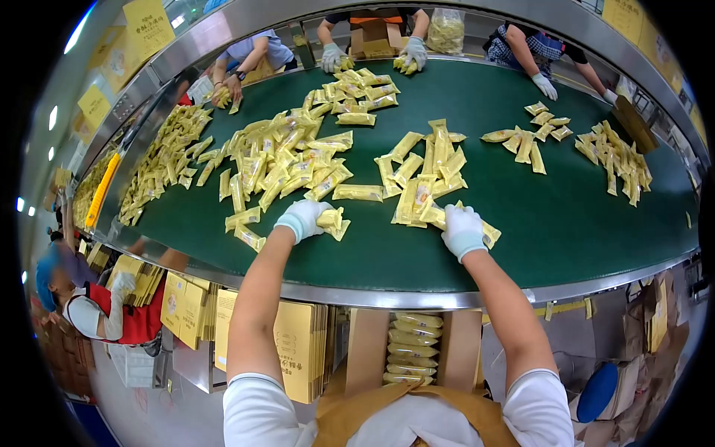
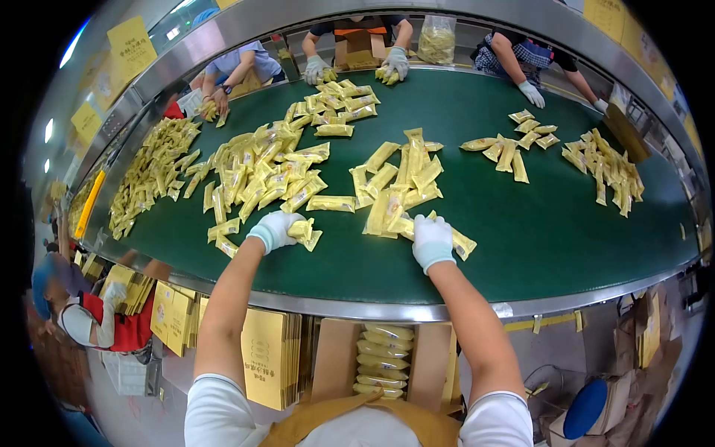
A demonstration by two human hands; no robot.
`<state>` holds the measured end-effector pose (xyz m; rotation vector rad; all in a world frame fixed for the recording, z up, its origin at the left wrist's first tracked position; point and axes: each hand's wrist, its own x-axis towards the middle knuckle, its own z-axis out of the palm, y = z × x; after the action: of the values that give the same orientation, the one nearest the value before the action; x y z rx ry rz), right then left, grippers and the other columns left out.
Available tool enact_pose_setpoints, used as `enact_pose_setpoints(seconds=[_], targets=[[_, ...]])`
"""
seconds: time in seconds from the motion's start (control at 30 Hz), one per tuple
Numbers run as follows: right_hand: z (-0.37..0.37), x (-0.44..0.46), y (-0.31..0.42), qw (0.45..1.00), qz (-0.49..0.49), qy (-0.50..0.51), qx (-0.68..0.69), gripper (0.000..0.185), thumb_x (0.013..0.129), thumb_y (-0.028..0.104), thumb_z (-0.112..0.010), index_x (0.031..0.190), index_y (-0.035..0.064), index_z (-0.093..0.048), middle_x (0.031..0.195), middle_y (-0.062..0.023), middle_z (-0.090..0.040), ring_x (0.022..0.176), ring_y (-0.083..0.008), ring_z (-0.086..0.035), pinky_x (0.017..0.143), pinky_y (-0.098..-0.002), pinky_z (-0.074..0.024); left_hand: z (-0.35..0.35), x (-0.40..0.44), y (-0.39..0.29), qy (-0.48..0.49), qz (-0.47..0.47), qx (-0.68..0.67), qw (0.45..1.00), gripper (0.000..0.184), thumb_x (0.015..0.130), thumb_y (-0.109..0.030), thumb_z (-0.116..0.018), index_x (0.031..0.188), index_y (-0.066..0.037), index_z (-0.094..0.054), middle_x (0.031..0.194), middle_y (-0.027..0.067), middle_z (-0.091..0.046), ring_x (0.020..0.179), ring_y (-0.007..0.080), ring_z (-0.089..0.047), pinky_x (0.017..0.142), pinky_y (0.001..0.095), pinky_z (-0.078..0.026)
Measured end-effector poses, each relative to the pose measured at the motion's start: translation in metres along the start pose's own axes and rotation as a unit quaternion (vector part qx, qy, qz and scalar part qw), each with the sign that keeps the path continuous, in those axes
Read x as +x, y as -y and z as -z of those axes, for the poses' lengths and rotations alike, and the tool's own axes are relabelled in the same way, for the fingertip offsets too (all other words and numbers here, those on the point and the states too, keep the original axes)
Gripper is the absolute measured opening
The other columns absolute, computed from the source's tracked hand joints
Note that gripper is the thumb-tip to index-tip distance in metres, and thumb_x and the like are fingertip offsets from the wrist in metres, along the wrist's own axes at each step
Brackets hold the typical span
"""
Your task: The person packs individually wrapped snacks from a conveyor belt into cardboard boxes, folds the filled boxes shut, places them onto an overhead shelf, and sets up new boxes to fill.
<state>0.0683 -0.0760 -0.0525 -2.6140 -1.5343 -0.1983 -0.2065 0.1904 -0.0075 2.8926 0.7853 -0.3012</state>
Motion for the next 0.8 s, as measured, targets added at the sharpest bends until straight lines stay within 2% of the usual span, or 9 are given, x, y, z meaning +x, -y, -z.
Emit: enact_pose_setpoints(seconds=[0.13, 0.2, 0.27, 0.4, 0.47, 0.53, 0.63, 0.73, 0.8], targets=[[0.013, -0.003, -0.011, 0.998, 0.04, 0.056, 0.003, 0.015, 0.083, 0.008, -0.063, 0.098, 0.0108, -0.062, 0.088, -0.0096, -0.068, 0.091, -0.0274, -0.066, 0.086, -0.0423, -0.0523, -0.007, -0.006, -0.016, -0.023, -0.014, 0.001, 1.0, 0.036, 0.082, -0.035, -0.072, 0.115, -0.023, -0.066, 0.1, 0.0107, -0.073, 0.093, 0.0334, -0.069, 0.082, 0.0429, -0.055], [0.004, -0.027, -0.02, 0.991, 0.124, -0.042, -0.015, 0.016, 0.084, 0.009, -0.06, 0.1, 0.0107, -0.061, 0.087, -0.0083, -0.065, 0.09, -0.026, -0.066, 0.09, -0.0421, -0.0505, -0.02, -0.02, -0.041, -0.068, -0.048, 0.014, 0.996, 0.034, 0.081, -0.03, -0.072, 0.114, -0.023, -0.067, 0.098, 0.0094, -0.073, 0.093, 0.0311, -0.07, 0.081, 0.0428, -0.056], [-0.003, -0.052, -0.021, 0.975, 0.179, -0.127, -0.028, 0.017, 0.086, 0.009, -0.054, 0.102, 0.0105, -0.06, 0.083, -0.0052, -0.057, 0.089, -0.0239, -0.065, 0.097, -0.0432, -0.046, -0.056, -0.032, -0.057, -0.16, -0.1, 0.039, 0.981, 0.042, 0.078, -0.029, -0.076, 0.116, -0.016, -0.065, 0.108, 0.0078, -0.069, 0.104, 0.0308, -0.066, 0.091, 0.0422, -0.053], [0.023, -0.088, -0.011, 0.975, 0.196, -0.105, 0.009, 0.073, 0.078, 0.038, -0.076, 0.135, 0.0027, -0.049, 0.117, -0.015, -0.058, 0.111, -0.0321, -0.056, 0.1, -0.0474, -0.0409, -0.062, -0.062, -0.079, -0.22, -0.145, 0.068, 0.962, 0.069, 0.081, -0.047, -0.074, 0.134, -0.007, -0.054, 0.127, 0.0135, -0.06, 0.13, 0.0329, -0.05, 0.113, 0.0486, -0.036], [0.027, -0.094, -0.007, 0.98, 0.175, -0.089, 0.043, 0.098, 0.071, 0.047, -0.083, 0.144, -0.0013, -0.04, 0.127, -0.0174, -0.054, 0.117, -0.0343, -0.052, 0.101, -0.0468, -0.0399, -0.055, -0.071, -0.078, -0.166, -0.162, 0.06, 0.971, 0.085, 0.078, -0.054, -0.075, 0.142, -0.005, -0.046, 0.13, 0.0185, -0.056, 0.134, 0.0351, -0.045, 0.116, 0.0508, -0.031], [0.029, -0.089, -0.011, 0.986, 0.152, -0.032, 0.066, 0.104, 0.068, 0.049, -0.084, 0.145, -0.0035, -0.038, 0.128, -0.0167, -0.054, 0.116, -0.0341, -0.051, 0.1, -0.0457, -0.0397, -0.047, -0.073, -0.073, -0.111, -0.168, 0.046, 0.978, 0.102, 0.074, -0.058, -0.078, 0.149, -0.003, -0.038, 0.134, 0.023, -0.051, 0.136, 0.037, -0.043, 0.117, 0.0511, -0.03], [0.042, -0.069, -0.012, 0.985, 0.113, 0.12, 0.04, 0.111, 0.063, 0.057, -0.085, 0.144, -0.0039, -0.039, 0.123, -0.0174, -0.057, 0.114, -0.0339, -0.052, 0.099, -0.0432, -0.0404, -0.033, -0.071, -0.075, -0.065, -0.138, 0.04, 0.987, 0.107, 0.071, -0.059, -0.08, 0.149, -0.001, -0.037, 0.133, 0.0216, -0.053, 0.134, 0.0367, -0.043, 0.115, 0.0494, -0.032], [0.051, -0.055, -0.01, 0.971, 0.106, 0.215, 0.004, 0.108, 0.059, 0.062, -0.085, 0.137, -0.003, -0.047, 0.118, -0.0188, -0.06, 0.113, -0.0341, -0.053, 0.099, -0.0418, -0.0416, -0.047, -0.063, -0.069, -0.132, -0.166, 0.09, 0.973, 0.112, 0.069, -0.061, -0.081, 0.15, 0.0, -0.034, 0.131, 0.0208, -0.052, 0.129, 0.0355, -0.046, 0.114, 0.0476, -0.032], [0.059, -0.043, -0.02, 0.967, 0.069, 0.24, 0.055, 0.107, 0.06, 0.065, -0.083, 0.135, -0.003, -0.049, 0.119, -0.0192, -0.06, 0.114, -0.034, -0.053, 0.1, -0.0419, -0.0416, -0.039, -0.057, -0.068, -0.033, -0.144, 0.087, 0.985, 0.114, 0.069, -0.061, -0.081, 0.151, 0.001, -0.032, 0.135, 0.0206, -0.05, 0.13, 0.0352, -0.045, 0.115, 0.0475, -0.029]])
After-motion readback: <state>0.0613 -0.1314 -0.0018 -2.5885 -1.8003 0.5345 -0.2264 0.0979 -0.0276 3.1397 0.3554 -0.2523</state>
